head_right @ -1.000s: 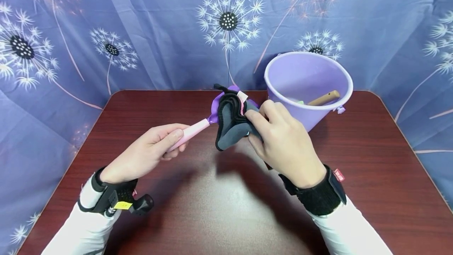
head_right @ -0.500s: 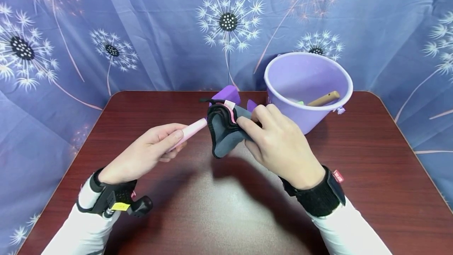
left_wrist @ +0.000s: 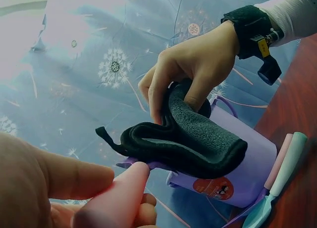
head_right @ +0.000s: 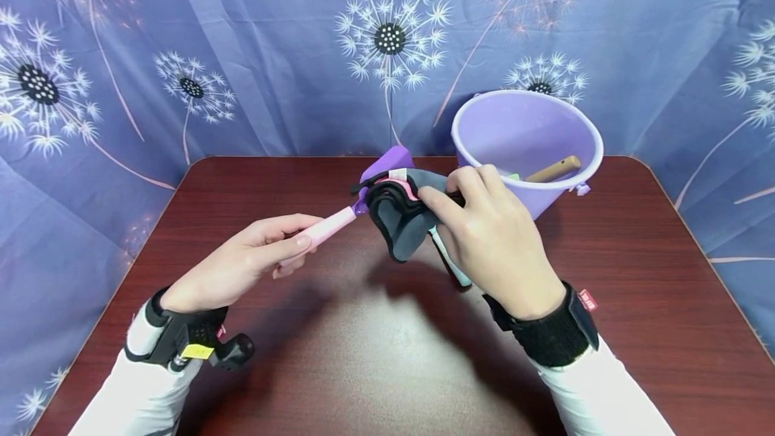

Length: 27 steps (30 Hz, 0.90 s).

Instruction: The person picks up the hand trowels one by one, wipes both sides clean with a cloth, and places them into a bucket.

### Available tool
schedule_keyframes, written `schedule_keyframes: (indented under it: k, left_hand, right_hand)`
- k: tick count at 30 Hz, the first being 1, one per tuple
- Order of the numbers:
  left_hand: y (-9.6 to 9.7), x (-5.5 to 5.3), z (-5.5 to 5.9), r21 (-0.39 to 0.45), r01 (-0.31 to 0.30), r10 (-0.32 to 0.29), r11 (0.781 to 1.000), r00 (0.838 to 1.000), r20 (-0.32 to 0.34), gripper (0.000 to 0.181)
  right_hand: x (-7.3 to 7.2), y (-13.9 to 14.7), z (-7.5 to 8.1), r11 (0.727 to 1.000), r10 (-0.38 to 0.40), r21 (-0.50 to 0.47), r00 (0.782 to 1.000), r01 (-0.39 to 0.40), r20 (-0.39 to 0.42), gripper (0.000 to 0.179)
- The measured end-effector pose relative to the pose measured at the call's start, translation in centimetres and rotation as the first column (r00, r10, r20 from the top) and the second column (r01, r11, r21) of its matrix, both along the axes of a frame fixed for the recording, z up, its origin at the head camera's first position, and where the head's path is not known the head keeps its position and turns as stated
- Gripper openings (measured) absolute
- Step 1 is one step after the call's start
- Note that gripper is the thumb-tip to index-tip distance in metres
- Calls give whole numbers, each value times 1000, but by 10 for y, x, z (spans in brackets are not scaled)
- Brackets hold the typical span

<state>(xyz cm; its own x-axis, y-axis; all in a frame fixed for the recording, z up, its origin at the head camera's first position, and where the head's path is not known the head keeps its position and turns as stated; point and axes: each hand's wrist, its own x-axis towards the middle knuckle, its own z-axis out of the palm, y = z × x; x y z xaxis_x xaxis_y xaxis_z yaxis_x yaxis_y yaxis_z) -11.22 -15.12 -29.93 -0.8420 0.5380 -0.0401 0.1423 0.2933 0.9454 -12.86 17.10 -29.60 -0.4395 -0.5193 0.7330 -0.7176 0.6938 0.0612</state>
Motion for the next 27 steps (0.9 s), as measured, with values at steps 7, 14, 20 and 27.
schedule_keyframes:
  k: [7,14,20,27]
  left_hand:
    - [1,-1,0,-23,18,-19,1000,999,-37,24]
    - [2,0,0,-5,11,-11,1000,1000,-22,23]
    - [3,-1,-1,42,13,-12,999,1000,-14,22]
    - [3,-1,-1,77,15,-13,997,1000,-18,23]
  right_hand:
    - [-1,5,-1,995,-81,-55,997,81,-10,28]
    - [-3,11,-2,986,-134,-92,991,136,22,31]
    - [-3,12,-3,978,-159,-129,986,165,54,34]
    - [-4,13,-6,967,-191,-158,979,200,71,34]
